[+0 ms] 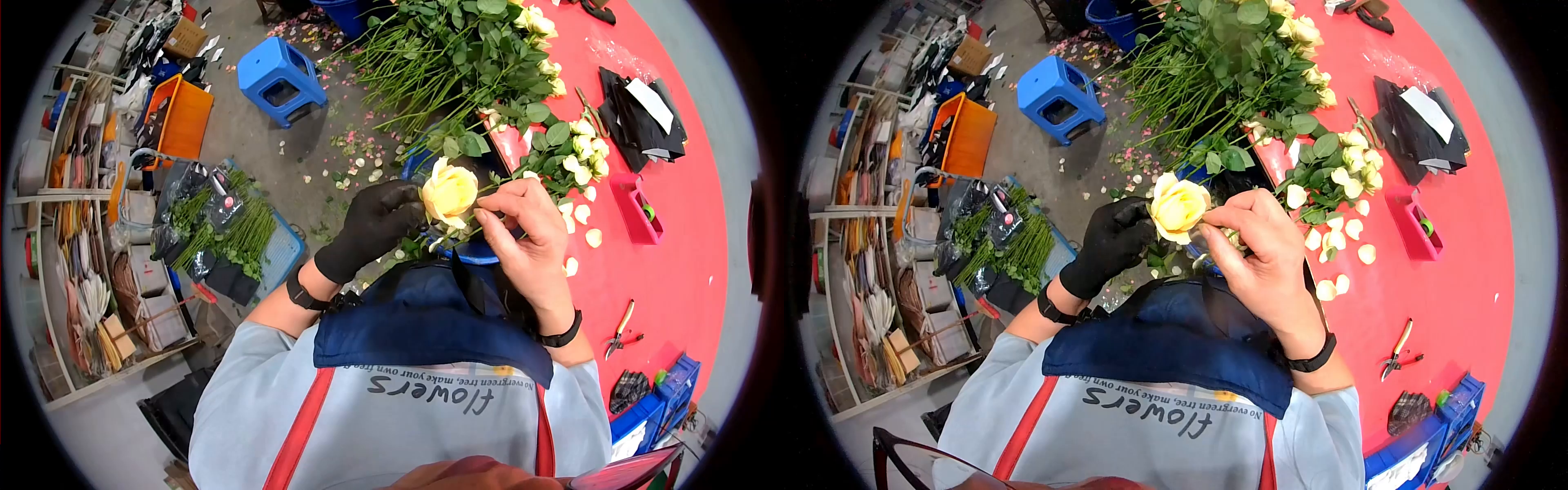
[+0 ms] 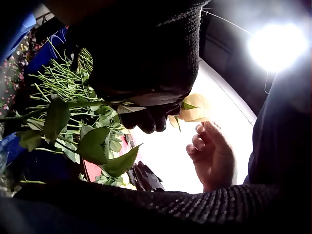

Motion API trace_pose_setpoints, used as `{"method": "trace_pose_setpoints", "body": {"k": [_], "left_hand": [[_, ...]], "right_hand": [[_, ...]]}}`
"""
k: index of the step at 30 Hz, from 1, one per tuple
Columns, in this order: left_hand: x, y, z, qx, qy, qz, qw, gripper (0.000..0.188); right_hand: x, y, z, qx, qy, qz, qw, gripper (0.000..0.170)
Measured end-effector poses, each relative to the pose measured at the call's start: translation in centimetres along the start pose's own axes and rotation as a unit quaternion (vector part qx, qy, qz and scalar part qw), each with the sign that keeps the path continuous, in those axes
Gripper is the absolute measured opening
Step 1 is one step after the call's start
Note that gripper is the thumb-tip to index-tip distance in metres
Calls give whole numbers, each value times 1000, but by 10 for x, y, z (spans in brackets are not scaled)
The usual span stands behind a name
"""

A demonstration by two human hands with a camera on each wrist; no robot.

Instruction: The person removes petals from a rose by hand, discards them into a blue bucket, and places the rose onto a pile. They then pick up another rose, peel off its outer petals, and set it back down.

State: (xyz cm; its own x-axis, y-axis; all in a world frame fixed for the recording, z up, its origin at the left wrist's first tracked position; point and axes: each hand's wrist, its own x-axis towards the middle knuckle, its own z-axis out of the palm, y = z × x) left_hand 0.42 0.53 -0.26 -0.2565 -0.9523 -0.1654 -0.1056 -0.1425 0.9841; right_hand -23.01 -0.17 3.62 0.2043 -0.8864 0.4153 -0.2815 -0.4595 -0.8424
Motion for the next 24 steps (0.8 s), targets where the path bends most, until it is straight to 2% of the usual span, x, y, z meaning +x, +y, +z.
{"method": "trace_pose_setpoints", "body": {"k": [2,5,8,11,14,19,22,24], "left_hand": [[0,0,2,-12,16,17,1000,26],[0,-3,-1,-3,3,-10,1000,28],[2,-3,0,5,10,-1,1000,29],[5,-7,2,25,18,56,998,29],[3,8,1,-12,14,-44,999,28],[6,-2,-2,-1,22,-5,1000,25],[9,-6,-2,8,25,34,999,24],[10,-10,-2,-3,23,53,998,24]], "right_hand": [[3,-2,1,-11,-5,-11,1000,17],[5,-3,4,-21,-18,-23,999,17],[6,-2,6,-40,-31,-31,998,16],[5,-1,7,-71,-45,-43,996,16],[5,-4,6,-97,-63,-73,991,16],[10,-3,9,-113,-90,-153,978,15],[11,-1,13,-118,-78,-105,984,15],[12,-3,11,-135,-107,-88,981,14]]}}
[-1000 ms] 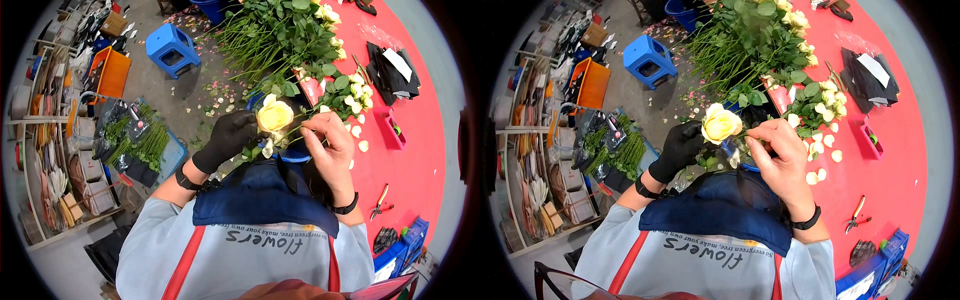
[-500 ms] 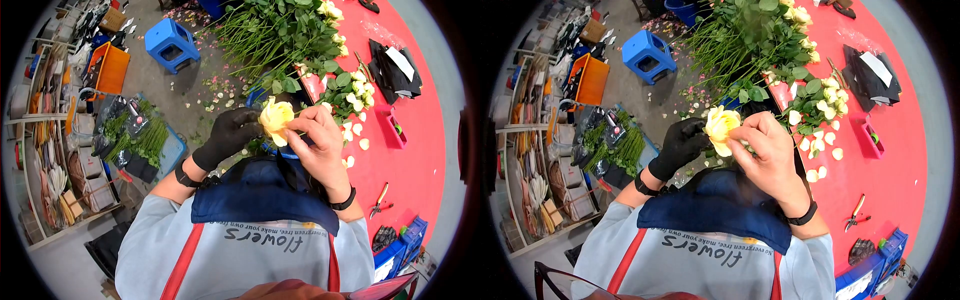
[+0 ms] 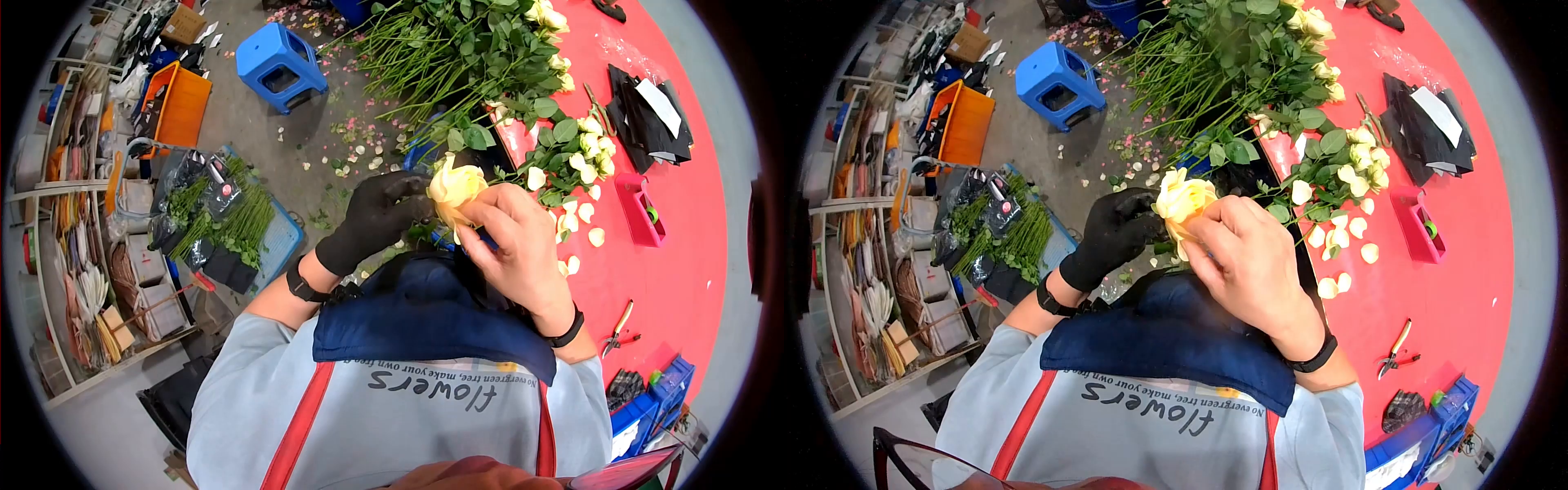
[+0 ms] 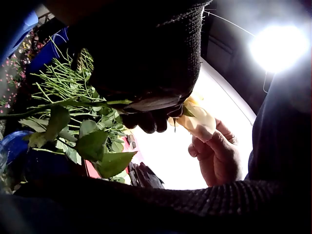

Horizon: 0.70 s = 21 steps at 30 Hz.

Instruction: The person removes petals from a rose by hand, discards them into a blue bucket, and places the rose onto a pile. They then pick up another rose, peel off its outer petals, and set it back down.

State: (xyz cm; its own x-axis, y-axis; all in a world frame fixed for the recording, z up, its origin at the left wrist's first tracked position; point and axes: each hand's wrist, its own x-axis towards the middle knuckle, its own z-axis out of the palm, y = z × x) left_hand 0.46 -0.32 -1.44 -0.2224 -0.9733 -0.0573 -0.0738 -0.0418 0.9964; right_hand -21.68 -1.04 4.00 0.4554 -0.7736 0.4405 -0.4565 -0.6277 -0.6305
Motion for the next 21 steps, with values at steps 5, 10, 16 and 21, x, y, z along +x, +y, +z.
{"method": "trace_pose_setpoints", "body": {"k": [5,10,16,21], "left_hand": [[-1,1,-8,-21,-33,-74,996,24],[1,-2,-8,-20,-47,-25,998,23],[-2,-8,-12,-14,-15,-25,999,21],[-5,3,-6,-40,-14,-46,998,24]], "right_hand": [[1,-1,-5,16,-19,13,1000,13],[-1,-3,-20,44,-14,32,998,14],[-10,-9,-51,50,-23,88,995,24],[-5,-12,-47,100,-13,71,992,23]]}}
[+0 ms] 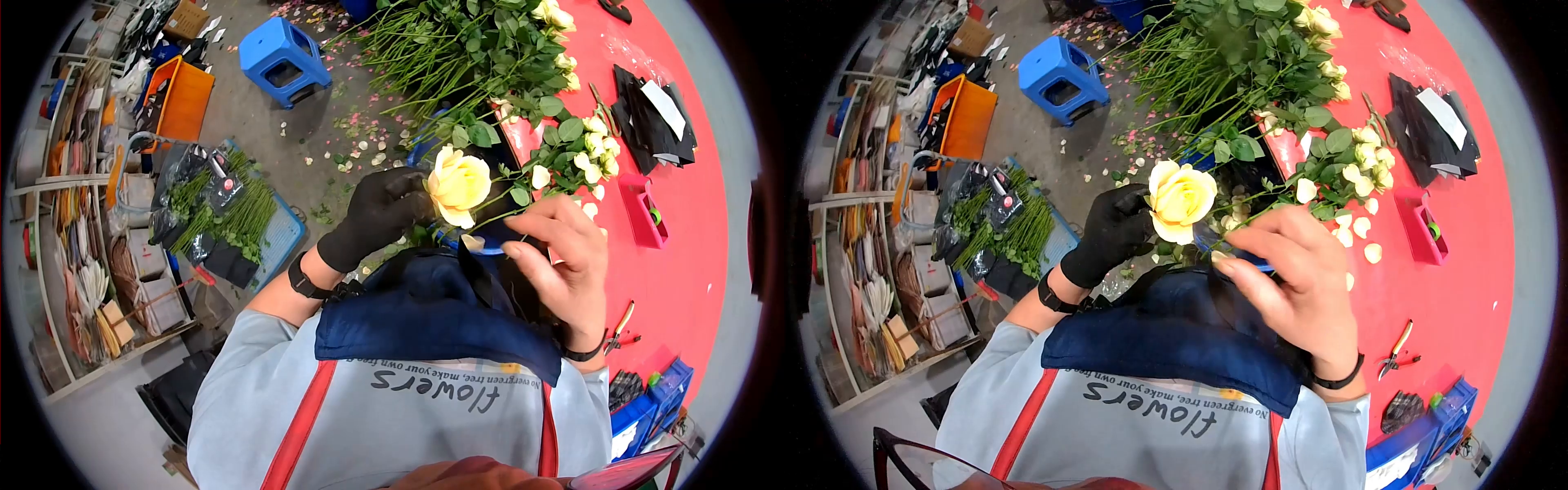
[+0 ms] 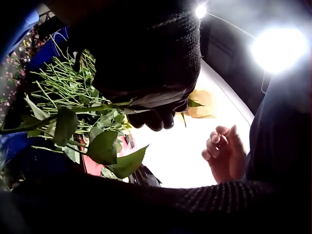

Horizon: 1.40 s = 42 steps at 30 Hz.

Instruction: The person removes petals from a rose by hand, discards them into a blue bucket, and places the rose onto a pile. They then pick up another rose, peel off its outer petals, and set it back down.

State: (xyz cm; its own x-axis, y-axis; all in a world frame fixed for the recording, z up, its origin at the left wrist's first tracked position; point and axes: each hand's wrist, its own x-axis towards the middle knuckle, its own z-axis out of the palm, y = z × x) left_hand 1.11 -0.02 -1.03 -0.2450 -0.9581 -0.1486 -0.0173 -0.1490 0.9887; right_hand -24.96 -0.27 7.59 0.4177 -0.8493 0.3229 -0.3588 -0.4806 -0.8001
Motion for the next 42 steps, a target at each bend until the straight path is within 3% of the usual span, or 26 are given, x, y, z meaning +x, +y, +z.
{"method": "trace_pose_setpoints", "body": {"k": [2,7,10,15,20,29,42], "left_hand": [[-1,5,3,-14,-4,-21,1000,31],[-3,8,9,0,9,-18,1000,29],[-3,12,15,-4,18,-17,1000,26],[-4,15,16,-4,9,-65,998,21],[-7,14,23,-18,21,-83,996,19],[-11,20,30,-20,16,-40,999,13],[-15,18,35,-95,-3,-103,990,11]], "right_hand": [[5,6,12,0,-10,-52,999,22],[0,12,36,30,-31,-57,997,15],[-6,17,46,74,-30,12,997,13],[-5,20,60,-53,61,-28,996,17],[-3,19,60,-212,101,-101,967,17],[-3,15,61,-247,102,-127,955,15],[-5,20,61,-266,92,-165,945,17]]}}
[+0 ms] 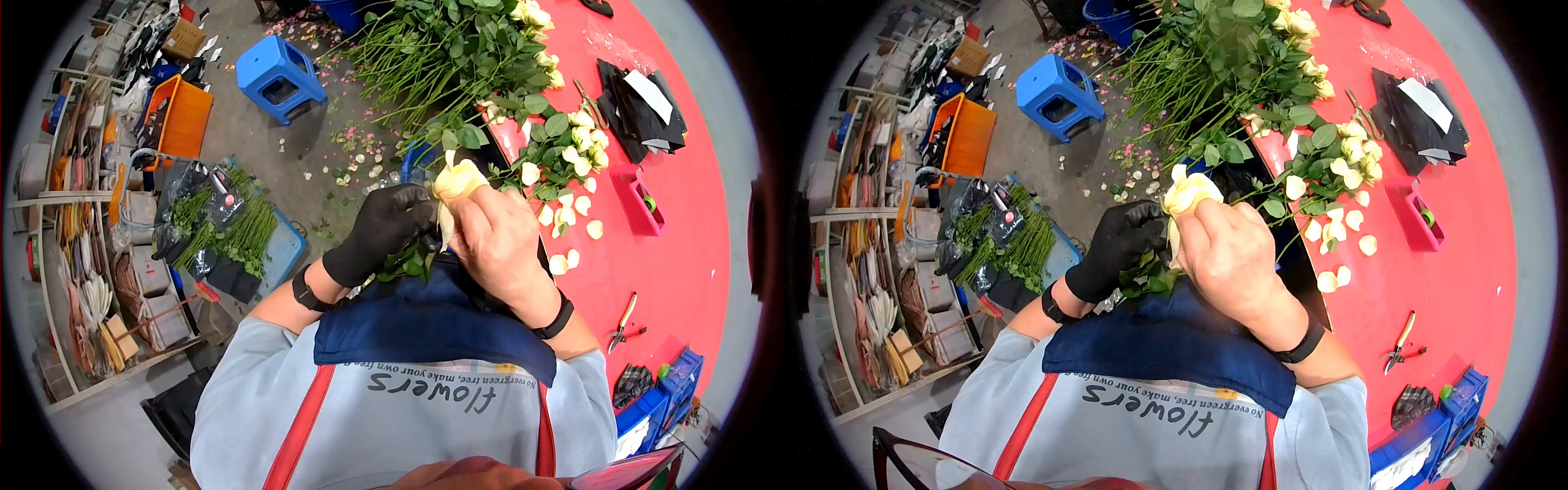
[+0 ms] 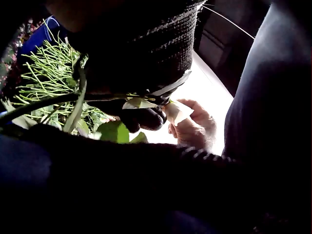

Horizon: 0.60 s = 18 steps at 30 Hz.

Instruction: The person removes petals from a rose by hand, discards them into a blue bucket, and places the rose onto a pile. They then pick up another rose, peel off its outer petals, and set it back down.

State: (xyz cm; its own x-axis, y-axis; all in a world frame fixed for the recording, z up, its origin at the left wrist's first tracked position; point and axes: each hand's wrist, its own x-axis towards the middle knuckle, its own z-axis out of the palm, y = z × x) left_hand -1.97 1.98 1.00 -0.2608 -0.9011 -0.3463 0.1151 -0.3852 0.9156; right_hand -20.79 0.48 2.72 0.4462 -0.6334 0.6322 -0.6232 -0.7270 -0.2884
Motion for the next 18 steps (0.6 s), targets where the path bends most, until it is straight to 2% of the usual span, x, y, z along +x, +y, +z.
{"method": "trace_pose_setpoints", "body": {"k": [2,8,14,17,18], "left_hand": [[-1,3,1,-5,5,-8,1000,10],[-1,3,0,88,32,43,995,12],[2,-3,0,191,81,167,964,17],[5,-10,-2,205,106,188,955,17],[5,-7,-2,193,102,157,963,17]], "right_hand": [[0,0,0,2,-4,2,1000,17],[2,-2,2,16,14,36,999,16],[6,-4,5,3,16,27,999,13],[8,-6,7,-4,33,1,999,13],[8,-6,6,6,30,6,1000,13]]}}
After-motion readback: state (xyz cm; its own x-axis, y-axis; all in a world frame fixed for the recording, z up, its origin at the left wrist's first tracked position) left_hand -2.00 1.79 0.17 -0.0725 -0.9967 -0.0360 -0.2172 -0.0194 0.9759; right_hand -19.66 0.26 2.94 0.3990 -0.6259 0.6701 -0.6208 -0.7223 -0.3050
